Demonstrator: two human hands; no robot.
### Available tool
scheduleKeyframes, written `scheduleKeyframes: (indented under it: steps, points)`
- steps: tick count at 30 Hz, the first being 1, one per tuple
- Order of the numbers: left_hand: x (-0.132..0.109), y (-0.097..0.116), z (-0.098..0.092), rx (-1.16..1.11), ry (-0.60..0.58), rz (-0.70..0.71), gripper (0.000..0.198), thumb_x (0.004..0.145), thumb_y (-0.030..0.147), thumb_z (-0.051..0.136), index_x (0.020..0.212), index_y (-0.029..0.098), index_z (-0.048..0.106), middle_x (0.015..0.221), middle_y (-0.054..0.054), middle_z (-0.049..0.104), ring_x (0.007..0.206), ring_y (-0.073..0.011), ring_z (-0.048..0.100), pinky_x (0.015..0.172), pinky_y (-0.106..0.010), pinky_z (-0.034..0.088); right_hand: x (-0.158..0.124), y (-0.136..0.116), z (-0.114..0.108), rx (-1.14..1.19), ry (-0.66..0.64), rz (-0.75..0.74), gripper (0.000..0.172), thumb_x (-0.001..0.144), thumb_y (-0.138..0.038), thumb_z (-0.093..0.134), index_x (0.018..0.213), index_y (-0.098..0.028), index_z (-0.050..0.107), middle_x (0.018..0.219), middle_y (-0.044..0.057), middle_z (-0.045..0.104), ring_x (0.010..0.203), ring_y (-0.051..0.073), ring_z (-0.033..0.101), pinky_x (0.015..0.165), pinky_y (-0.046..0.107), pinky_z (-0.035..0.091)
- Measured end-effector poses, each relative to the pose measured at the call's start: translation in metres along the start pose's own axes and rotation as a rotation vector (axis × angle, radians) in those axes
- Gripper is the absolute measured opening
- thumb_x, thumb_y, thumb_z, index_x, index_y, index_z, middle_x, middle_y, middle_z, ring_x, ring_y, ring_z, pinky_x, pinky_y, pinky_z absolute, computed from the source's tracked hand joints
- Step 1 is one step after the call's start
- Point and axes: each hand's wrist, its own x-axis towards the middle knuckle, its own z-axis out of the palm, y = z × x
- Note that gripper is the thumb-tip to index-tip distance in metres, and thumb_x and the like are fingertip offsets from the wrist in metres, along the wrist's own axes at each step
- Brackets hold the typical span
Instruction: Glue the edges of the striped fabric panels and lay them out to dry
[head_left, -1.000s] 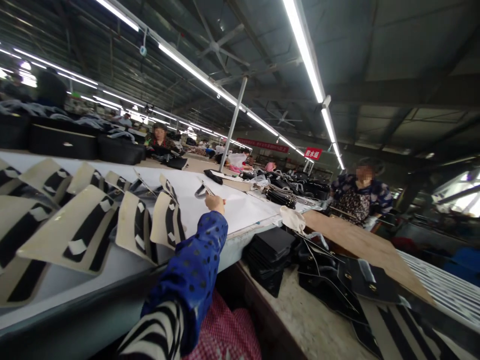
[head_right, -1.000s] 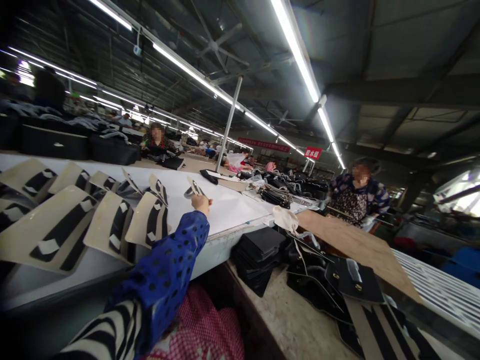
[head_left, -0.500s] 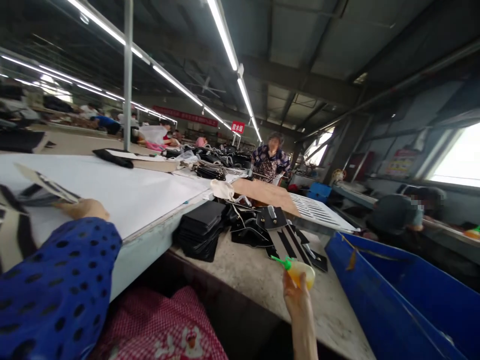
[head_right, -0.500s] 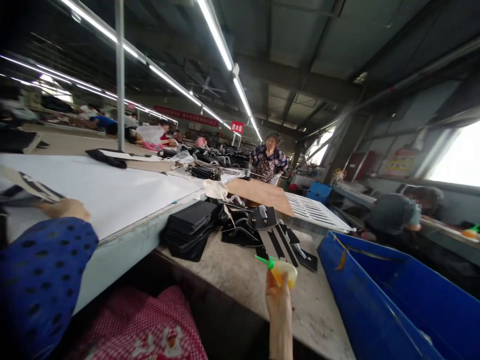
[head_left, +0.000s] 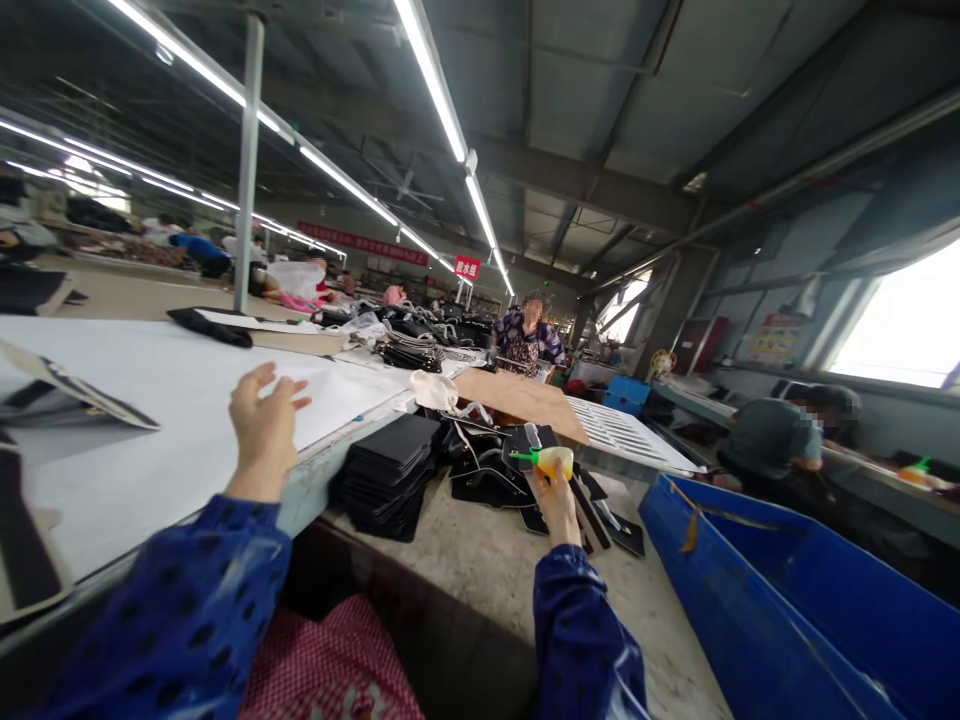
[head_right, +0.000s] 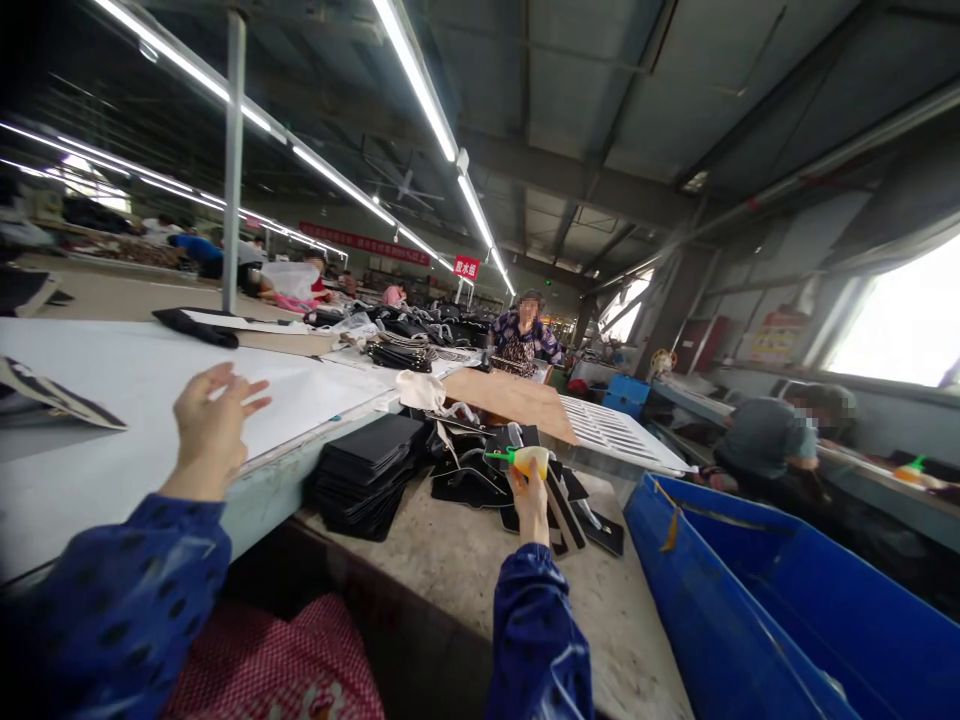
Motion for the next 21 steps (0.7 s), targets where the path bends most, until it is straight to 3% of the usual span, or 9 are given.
scheduleKeyframes:
  steps: [3,5,9,11,14,17,19,21]
  points:
    - [-0.054,-0.013,-0.003,-0.018,-0.16,-0.022,0.026,0.09,0.023,0.06,0.115,0.016,0.063,0.132,-0.011,0.062,0.093,-0.0193,0.073,0.07,-0.027,0.059,0.009,-0.005,0.015,-0.019,0.019,0.046,0.027,0.095,-0.029,0.065,0.117,-0.016,0.06,0.113,0.006,0.064,0.092,0.017,0.065,0.075,0.034,0.059]
    - [-0.083,-0.027,-0.01,0.027,-0.293,-0.057,0.03,0.088,0.032,0.061,0.113,0.016,0.064,0.115,-0.011,0.07,0.093,-0.0231,0.074,0.069,-0.029,0.059,0.006,-0.01,0.022,-0.03,0.028,0.075,0.026,0.095,-0.028,0.065,0.117,-0.016,0.06,0.112,0.006,0.064,0.09,0.017,0.066,0.074,0.033,0.06]
    - [-0.12,-0.061,-0.021,0.145,-0.564,-0.084,0.042,0.086,0.042,0.059,0.115,0.012,0.065,0.114,-0.018,0.072,0.098,-0.0296,0.073,0.072,-0.038,0.061,-0.025,-0.02,0.029,-0.031,-0.04,0.098,0.02,0.094,-0.022,0.065,0.113,-0.015,0.062,0.107,0.005,0.066,0.087,0.015,0.067,0.071,0.03,0.061]
    - [-0.135,-0.075,-0.022,0.198,-0.679,-0.057,0.046,0.085,0.04,0.058,0.121,0.011,0.064,0.117,-0.019,0.073,0.106,-0.0314,0.071,0.083,-0.045,0.06,-0.056,-0.023,0.029,-0.029,-0.111,0.112,0.022,0.091,-0.017,0.066,0.112,-0.014,0.062,0.105,0.004,0.068,0.086,0.015,0.069,0.071,0.029,0.062]
    - [-0.161,-0.086,-0.02,0.257,-0.847,0.002,0.056,0.082,0.029,0.061,0.136,0.015,0.057,0.138,-0.018,0.064,0.127,-0.0319,0.061,0.1,-0.051,0.053,-0.118,-0.025,0.022,-0.035,-0.206,0.159,0.038,0.079,-0.018,0.079,0.113,-0.012,0.064,0.103,0.006,0.072,0.086,0.018,0.072,0.07,0.029,0.063]
    - [-0.185,-0.085,-0.018,0.287,-1.012,0.059,0.08,0.072,0.019,0.074,0.147,0.019,0.048,0.158,-0.013,0.045,0.148,-0.0298,0.037,0.121,-0.05,0.033,-0.185,-0.024,0.009,-0.045,-0.282,0.204,0.051,0.068,-0.024,0.09,0.112,-0.013,0.067,0.107,0.009,0.074,0.09,0.021,0.073,0.073,0.03,0.064]
    - [-0.196,-0.082,-0.018,0.295,-1.093,0.1,0.094,0.063,0.015,0.081,0.15,0.018,0.045,0.162,-0.011,0.038,0.153,-0.0293,0.025,0.126,-0.048,0.021,-0.222,-0.022,-0.001,-0.046,-0.328,0.234,0.049,0.072,-0.031,0.088,0.115,-0.018,0.067,0.116,0.009,0.073,0.099,0.021,0.072,0.078,0.031,0.064]
    - [-0.201,-0.078,-0.02,0.304,-1.13,0.129,0.093,0.063,0.014,0.081,0.149,0.017,0.046,0.161,-0.012,0.04,0.152,-0.0301,0.027,0.125,-0.046,0.022,-0.247,-0.019,-0.01,-0.069,-0.4,0.306,0.047,0.078,-0.034,0.084,0.119,-0.019,0.067,0.122,0.011,0.071,0.1,0.021,0.072,0.08,0.03,0.063]
